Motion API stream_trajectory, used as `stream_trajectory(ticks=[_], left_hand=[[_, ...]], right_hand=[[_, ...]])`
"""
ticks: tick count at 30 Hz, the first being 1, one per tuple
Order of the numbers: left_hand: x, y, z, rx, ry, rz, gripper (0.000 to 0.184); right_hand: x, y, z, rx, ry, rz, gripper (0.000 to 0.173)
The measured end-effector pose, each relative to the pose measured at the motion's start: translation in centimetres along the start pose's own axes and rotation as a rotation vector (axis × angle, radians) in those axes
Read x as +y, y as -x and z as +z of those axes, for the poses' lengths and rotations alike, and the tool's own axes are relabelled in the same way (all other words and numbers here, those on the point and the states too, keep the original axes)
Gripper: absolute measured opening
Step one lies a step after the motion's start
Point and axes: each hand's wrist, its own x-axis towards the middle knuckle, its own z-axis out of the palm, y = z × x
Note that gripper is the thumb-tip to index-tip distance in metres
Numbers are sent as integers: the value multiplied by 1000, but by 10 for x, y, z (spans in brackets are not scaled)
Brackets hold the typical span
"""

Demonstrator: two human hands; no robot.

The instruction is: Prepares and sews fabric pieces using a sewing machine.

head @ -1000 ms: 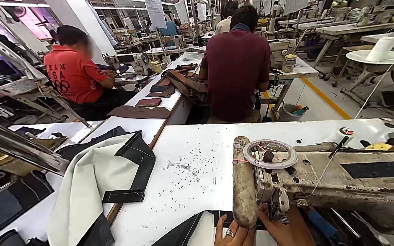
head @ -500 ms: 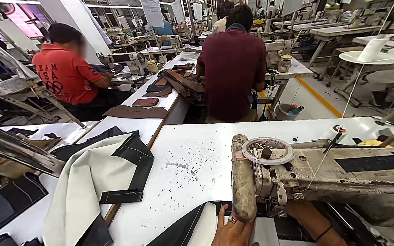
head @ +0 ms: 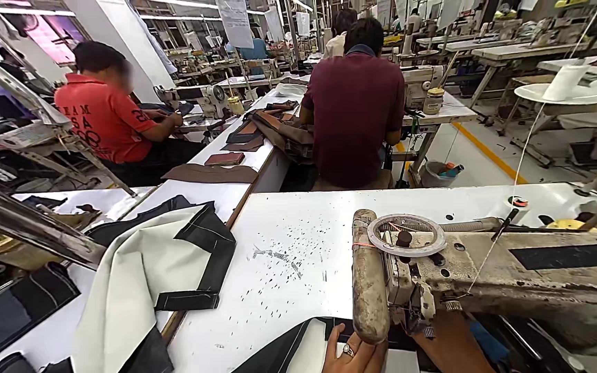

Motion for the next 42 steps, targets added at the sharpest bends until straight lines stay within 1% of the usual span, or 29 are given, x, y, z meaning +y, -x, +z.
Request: stream_trajectory(ticks=[2,4,5,8,12,15,16,17,18,20,22,23,25,28,30,31,34,36,37,39,40,42], left_hand=[[0,-1,-1,-3,-4,-4,58],[0,0,-2,-9,-6,-8,59],[1,0,-2,-10,-12,-6,59],[2,-1,-3,-12,-19,-2,59],[3,0,-1,-3,-25,-2,59],[3,0,-1,-2,-27,-8,58],[3,-1,-2,-2,-27,-9,58],[3,-1,-2,-4,-29,-8,59],[3,-1,-2,-8,-33,-8,59],[2,0,-2,-10,-36,-5,59],[2,-1,-2,-2,-35,-2,59],[2,-1,-2,3,-38,0,59],[2,-1,-2,14,-50,6,59],[3,-1,-2,26,-49,15,58],[2,-1,-2,23,-45,8,58],[2,-1,-1,22,-48,10,58],[3,-1,-1,26,-44,9,57],[3,-1,-2,21,-42,6,57],[3,-1,-2,15,-42,5,58],[2,-1,-1,14,-42,9,58],[2,-1,0,17,-45,12,59],[1,0,1,28,-48,16,58]], right_hand=[[3,-1,4,73,69,-58,55],[9,-4,11,49,26,-42,65],[10,-5,13,33,-15,-11,67],[0,-7,5,-50,-52,93,59],[4,-1,8,20,-120,41,52],[19,-4,23,-19,-185,55,42],[24,-6,28,-40,-184,63,37],[25,-9,30,-48,-161,55,37],[25,-10,28,-26,-122,28,41],[18,-10,18,41,-42,-37,57],[9,-12,9,4,-35,7,65],[3,-13,5,-48,-56,70,64],[-3,-11,4,-43,-80,116,56],[4,-9,11,-18,-79,113,50],[17,-11,24,44,-116,64,51],[22,-11,29,45,-149,60,51],[22,-12,31,-69,-237,117,43],[18,-15,27,-122,-186,124,37],[16,-16,22,-124,-129,109,39],[8,-12,9,-46,-10,40,49],[7,-9,8,21,3,-2,55],[10,-9,14,58,-31,-10,59]])
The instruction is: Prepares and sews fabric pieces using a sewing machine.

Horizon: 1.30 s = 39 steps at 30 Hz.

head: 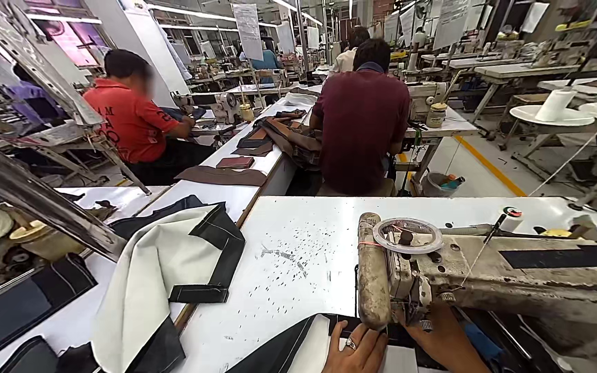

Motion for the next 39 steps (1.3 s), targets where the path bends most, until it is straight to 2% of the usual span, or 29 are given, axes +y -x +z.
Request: stream_trajectory(ticks=[3,10,14,19,21,26,28,32,35,37,39], left_hand=[[1,-1,-1,-5,-3,2,58],[1,0,0,4,-13,1,58],[1,0,0,-5,-11,-7,58],[1,-1,0,-7,-7,-11,59],[1,0,0,-16,-13,-12,59],[1,0,-1,-17,-13,-9,59],[1,-1,-1,-16,-12,-12,58],[0,-1,-3,-22,-6,-11,59],[1,-1,-3,-16,-2,-10,58],[0,-1,-2,-15,0,-8,58],[0,-1,-1,-18,0,-10,59]], right_hand=[[5,-3,7,-20,-49,41,55],[-7,-15,-16,-255,-80,189,51],[0,-17,-3,-152,-108,180,58],[-1,-9,-4,-135,-93,139,67],[-2,-2,5,-52,-83,138,70],[-7,6,24,117,-7,119,37],[-6,7,23,99,5,108,34],[-18,6,7,-143,-48,241,35],[-18,6,8,-210,-26,234,34],[-14,6,6,-165,3,220,41],[-13,10,3,-46,0,181,53]])
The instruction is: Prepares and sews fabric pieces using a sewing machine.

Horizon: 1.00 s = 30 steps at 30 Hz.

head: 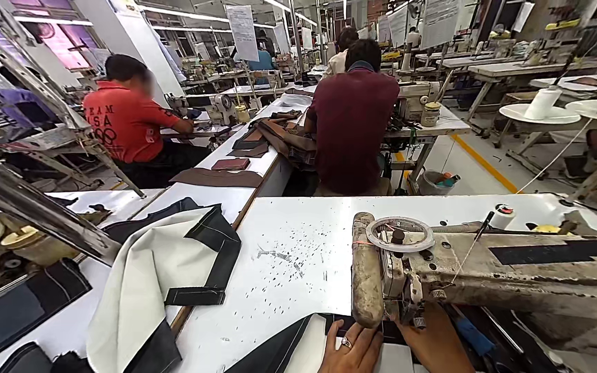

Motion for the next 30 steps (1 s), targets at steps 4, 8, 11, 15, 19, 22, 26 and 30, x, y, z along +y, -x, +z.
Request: stream_trajectory(ticks=[4,8,11,15,19,22,26,30], left_hand=[[1,-1,0,-3,-7,2,59],[0,1,2,34,-24,19,58],[0,0,1,25,-25,11,59],[1,0,0,21,-29,16,59],[0,0,1,31,-27,17,58],[0,1,1,36,-35,15,58],[0,-1,1,41,-32,25,58],[0,0,2,37,-30,19,58]], right_hand=[[1,2,7,96,-8,0,65],[4,3,24,185,20,-1,53],[1,0,28,212,38,20,40],[0,3,29,213,128,-12,35],[8,4,31,213,30,-41,31],[7,7,25,157,-134,1,38],[-2,9,21,29,-50,-7,25],[-6,-7,16,-97,182,17,31]])
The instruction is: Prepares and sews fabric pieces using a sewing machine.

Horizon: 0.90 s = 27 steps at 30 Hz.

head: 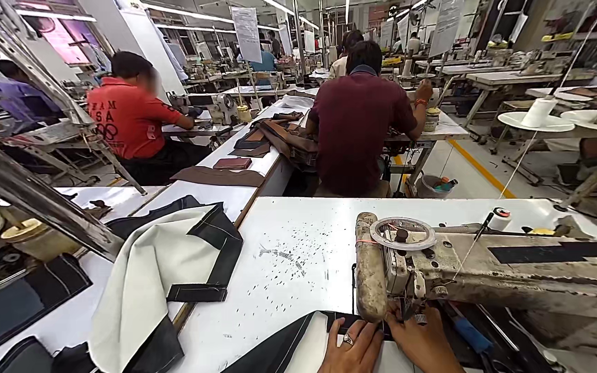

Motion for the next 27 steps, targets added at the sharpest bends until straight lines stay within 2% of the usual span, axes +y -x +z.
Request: stream_trajectory(ticks=[1,4,6,8,9,11,13,16,18,21,27], left_hand=[[0,0,0,-5,2,-1,58],[2,0,-3,-23,6,-14,58],[2,0,-2,-17,5,-13,59],[3,0,-1,-14,-2,-6,59],[2,-1,-2,-15,-2,-4,59],[2,-1,-2,-25,1,-8,58],[1,0,-1,-29,-4,-9,59],[1,-1,-1,-22,4,-5,58],[0,-2,-1,-18,12,-6,58],[-2,-6,-1,-22,16,-15,58],[-9,-17,3,4,1,-18,57]], right_hand=[[2,-4,-2,8,16,-2,36],[15,-13,-2,278,-36,-138,51],[19,-16,-2,311,-85,-173,53],[15,-11,-11,262,-105,-174,46],[10,-9,-19,177,-113,-144,43],[15,-6,-24,114,-157,-195,42],[25,-6,-24,73,-192,-274,44],[30,-11,-26,-2,-137,-230,56],[29,-12,-22,42,-109,-182,56],[29,-12,-14,150,-72,-233,52],[21,-11,-32,-56,-22,-237,52]])
